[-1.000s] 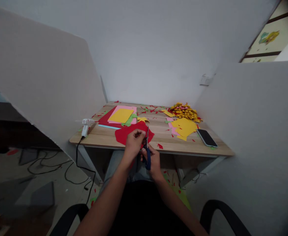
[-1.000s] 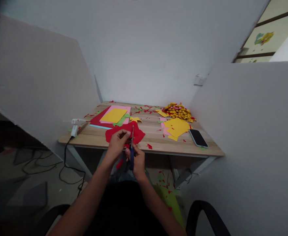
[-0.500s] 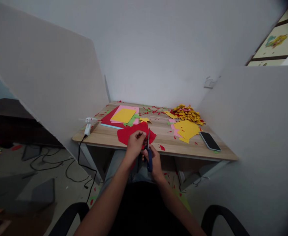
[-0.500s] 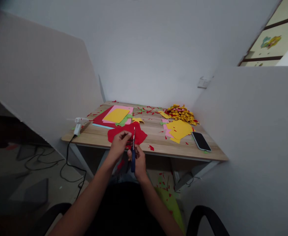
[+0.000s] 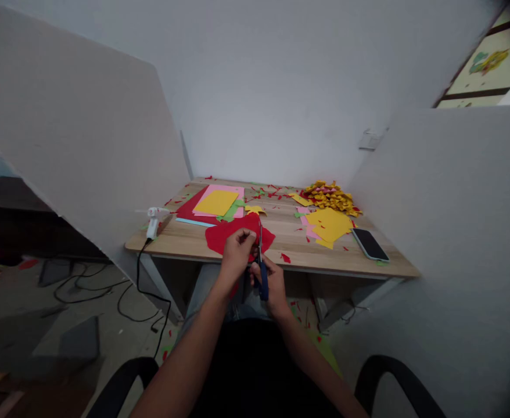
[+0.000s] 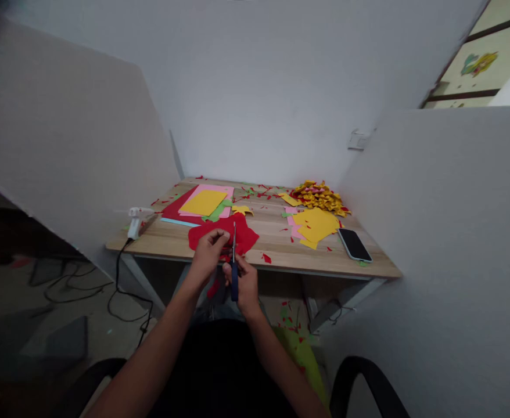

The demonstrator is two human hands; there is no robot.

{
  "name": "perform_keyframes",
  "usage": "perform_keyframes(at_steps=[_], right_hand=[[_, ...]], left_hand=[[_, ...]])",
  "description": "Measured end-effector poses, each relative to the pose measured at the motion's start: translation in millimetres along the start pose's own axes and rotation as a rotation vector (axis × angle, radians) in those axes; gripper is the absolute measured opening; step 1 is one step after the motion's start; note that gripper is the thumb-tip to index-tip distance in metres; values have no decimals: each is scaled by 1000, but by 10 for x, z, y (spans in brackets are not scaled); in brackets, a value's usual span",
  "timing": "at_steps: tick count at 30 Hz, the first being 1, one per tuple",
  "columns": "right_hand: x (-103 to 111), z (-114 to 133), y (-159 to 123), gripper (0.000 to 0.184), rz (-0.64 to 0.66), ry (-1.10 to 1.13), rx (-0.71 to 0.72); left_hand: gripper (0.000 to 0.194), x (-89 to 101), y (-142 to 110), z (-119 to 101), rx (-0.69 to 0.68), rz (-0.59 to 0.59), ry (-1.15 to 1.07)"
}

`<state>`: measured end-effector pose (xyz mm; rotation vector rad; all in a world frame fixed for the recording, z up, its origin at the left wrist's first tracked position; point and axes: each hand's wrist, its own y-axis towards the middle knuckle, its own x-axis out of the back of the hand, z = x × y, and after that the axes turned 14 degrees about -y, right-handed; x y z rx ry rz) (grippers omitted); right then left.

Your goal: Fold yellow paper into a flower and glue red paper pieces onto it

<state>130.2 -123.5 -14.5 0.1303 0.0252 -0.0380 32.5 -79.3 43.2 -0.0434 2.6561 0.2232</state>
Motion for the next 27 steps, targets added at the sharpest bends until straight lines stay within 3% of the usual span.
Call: perform_keyframes(at_steps=[14,27], right_hand=[[0,-275,116,50,-20,-7,-66],[34,-283,165,60,-30,5,-155]], left_hand=[[37,24,60,126,50,-93,-80],[36,51,194,444,115,-143,-225]])
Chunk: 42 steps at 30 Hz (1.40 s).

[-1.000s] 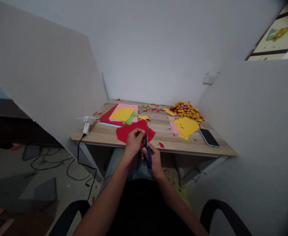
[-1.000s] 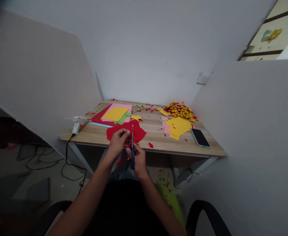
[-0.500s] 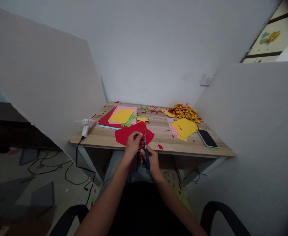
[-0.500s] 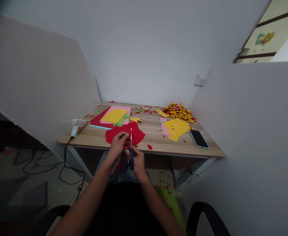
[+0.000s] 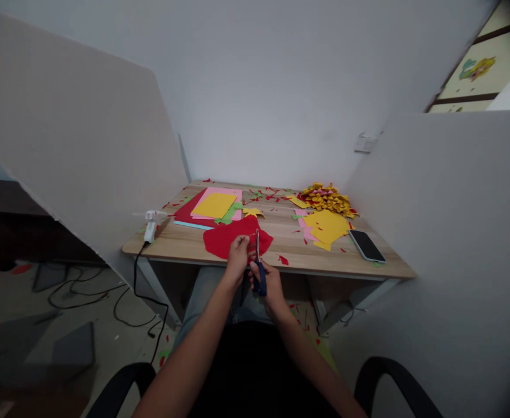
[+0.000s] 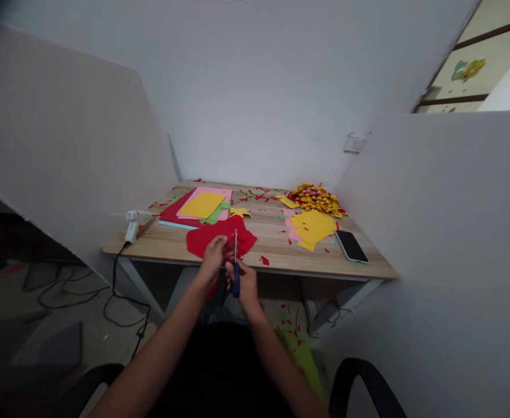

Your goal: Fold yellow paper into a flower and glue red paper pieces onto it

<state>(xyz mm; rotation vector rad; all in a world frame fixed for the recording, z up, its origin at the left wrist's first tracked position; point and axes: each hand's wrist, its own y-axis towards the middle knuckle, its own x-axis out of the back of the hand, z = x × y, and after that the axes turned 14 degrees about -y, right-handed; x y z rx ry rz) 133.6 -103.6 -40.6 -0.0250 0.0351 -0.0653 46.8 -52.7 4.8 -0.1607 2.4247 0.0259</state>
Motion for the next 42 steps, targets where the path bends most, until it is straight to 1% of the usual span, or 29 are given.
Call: perform_keyframes(at_steps=[5,12,15,17,19,21,23,25,28,29,32,36,39,41,42], right_hand=[[-7,-7,-5,58,-11,21,-19],[11,-22,4,50,-27,56,-36],[13,-30,-8,51,3,86,-45],[3,-8,-42,51,51,110,-53],[-3,38,-97,50,113,137,-72],[5,95,-158,48,170,170,-101],[28,142,-208,47,227,205,-136],[59,168,-232,47,334,278,-197],[103,179,-222,47,545,415,-305],[113,185,-214,46,590,451,-324],[127,240,-209,46,674,523,-337],[117,374,-276,52,784,557,-313],[162,456,-305,56,814,534,-271],[262,523,-250,62,810,448,-195],[334,572,-185,65,786,371,-139]], left_hand=[[36,56,58,59,-2,-30,-62],[24,111,99,64,24,-70,-171],[19,119,103,61,64,-72,-260],[16,120,106,58,126,-67,-323],[15,122,109,50,220,-53,-375],[18,130,110,34,315,-34,-421],[24,146,110,9,382,-21,-469],[28,170,112,-19,434,-20,-511],[28,212,117,-61,499,-33,-552],[26,224,120,-75,510,-41,-565],[22,238,131,-114,513,-74,-606],[18,180,180,-167,502,-115,-643],[16,83,245,-223,471,-133,-662],[17,11,289,-270,450,-137,-674],[19,-22,310,-294,439,-138,-679]])
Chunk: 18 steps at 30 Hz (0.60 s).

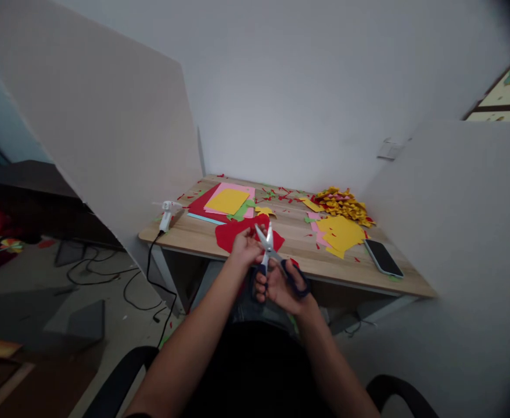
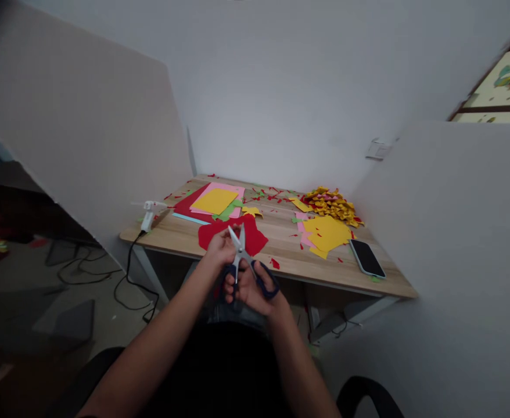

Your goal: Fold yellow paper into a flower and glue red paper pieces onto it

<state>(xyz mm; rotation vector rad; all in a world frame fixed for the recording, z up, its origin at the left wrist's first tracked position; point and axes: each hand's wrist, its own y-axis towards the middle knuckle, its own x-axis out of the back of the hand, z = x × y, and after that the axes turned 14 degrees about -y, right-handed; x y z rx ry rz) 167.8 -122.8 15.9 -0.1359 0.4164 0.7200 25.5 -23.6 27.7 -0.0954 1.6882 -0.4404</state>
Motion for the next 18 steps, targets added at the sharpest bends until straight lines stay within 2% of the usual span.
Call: perform_keyframes(at_steps=[2,4,6,9,13,18], right_hand=[[202,230,38,67,-127,-239,79],[469,512,160,67,-364,-570,136],[778,769,359,65,-650,-1074,54],[1242,971,685,52,-846,-1286,-107],[1673,924,945,53,-968,-1565,-290],[1890,777,1060,55,-925,-1800,-419]], left_hand=[[21,-78,21,-12,-26,10,-12],[22,-138,57,-31,-57,19,-23],[23,-181,120,-58,-80,19,-21],[22,-222,259,-114,-83,1,7],[23,-253,457,-218,-72,-23,44],[23,-268,663,-374,-63,-35,84]])
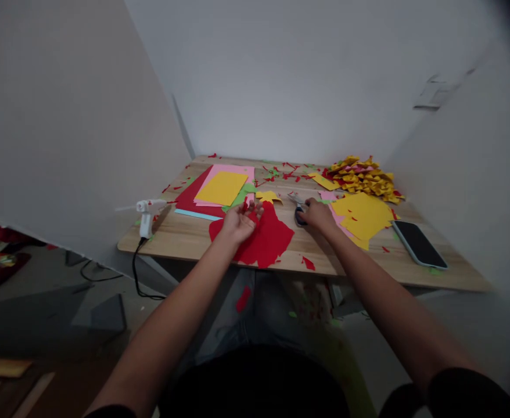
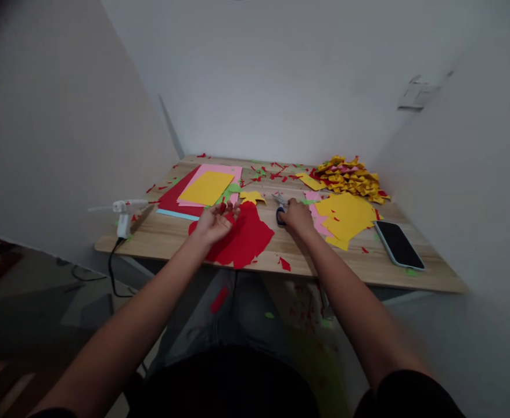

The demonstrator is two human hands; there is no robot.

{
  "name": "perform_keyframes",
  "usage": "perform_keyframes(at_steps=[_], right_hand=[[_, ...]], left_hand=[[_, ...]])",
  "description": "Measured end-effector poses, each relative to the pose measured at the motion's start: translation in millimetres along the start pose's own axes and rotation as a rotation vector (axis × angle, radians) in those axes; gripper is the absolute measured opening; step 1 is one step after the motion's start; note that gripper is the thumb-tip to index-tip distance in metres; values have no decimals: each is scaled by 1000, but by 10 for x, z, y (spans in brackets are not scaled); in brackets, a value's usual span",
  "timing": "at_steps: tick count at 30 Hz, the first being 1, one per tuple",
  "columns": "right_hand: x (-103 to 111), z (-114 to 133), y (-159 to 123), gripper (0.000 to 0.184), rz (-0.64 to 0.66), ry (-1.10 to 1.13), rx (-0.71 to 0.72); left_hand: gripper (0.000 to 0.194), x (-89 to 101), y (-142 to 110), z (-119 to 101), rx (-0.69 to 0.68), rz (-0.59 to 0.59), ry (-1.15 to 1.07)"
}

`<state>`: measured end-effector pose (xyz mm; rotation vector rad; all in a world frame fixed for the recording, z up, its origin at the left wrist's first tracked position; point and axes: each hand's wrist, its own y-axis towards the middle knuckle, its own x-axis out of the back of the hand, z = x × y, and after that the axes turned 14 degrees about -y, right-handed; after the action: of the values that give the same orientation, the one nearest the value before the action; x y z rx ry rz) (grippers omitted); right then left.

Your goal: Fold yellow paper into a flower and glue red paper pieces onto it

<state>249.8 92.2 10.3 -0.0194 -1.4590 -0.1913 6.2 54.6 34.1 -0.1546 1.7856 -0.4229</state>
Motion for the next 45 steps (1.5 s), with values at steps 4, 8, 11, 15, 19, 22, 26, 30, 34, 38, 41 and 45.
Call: perform_keyframes(at_steps=[4,8,11,15,19,22,26,30,34,38,41,45], right_hand=[[-96,29,47,55,5,-113,33],[-139,10,56,55,7,-183,62],[-108,-34,85,51,52,-271,109],[27,37,165,42,7,-338,160],[160,368,194,23,-102,148,332],[171,631,202,18,-304,405,585],[57,735,353,27,-389,529,865],[-84,604,548,36,-388,478,901],[-166,520,571,18,-403,395,888],[-166,554,504,6,-518,488,778],[-185,550,488,5,-563,627,526],[-273,469,535,11,-359,709,216]], left_hand=[[21,82,153,-119,0,-30,25],[19,266,182,-204,34,-99,53],[18,385,71,-254,67,-147,71],[20,363,-104,-316,120,-279,89],[21,72,-12,-297,61,-263,137],[18,-221,262,-209,34,-150,163],[21,-489,692,-82,46,-72,152],[23,-535,979,7,109,-49,183],[15,-472,1051,37,210,24,249],[8,-420,1051,-83,176,88,452],[11,-372,1120,-247,-98,156,720],[19,-264,1255,-389,-411,240,1141]])
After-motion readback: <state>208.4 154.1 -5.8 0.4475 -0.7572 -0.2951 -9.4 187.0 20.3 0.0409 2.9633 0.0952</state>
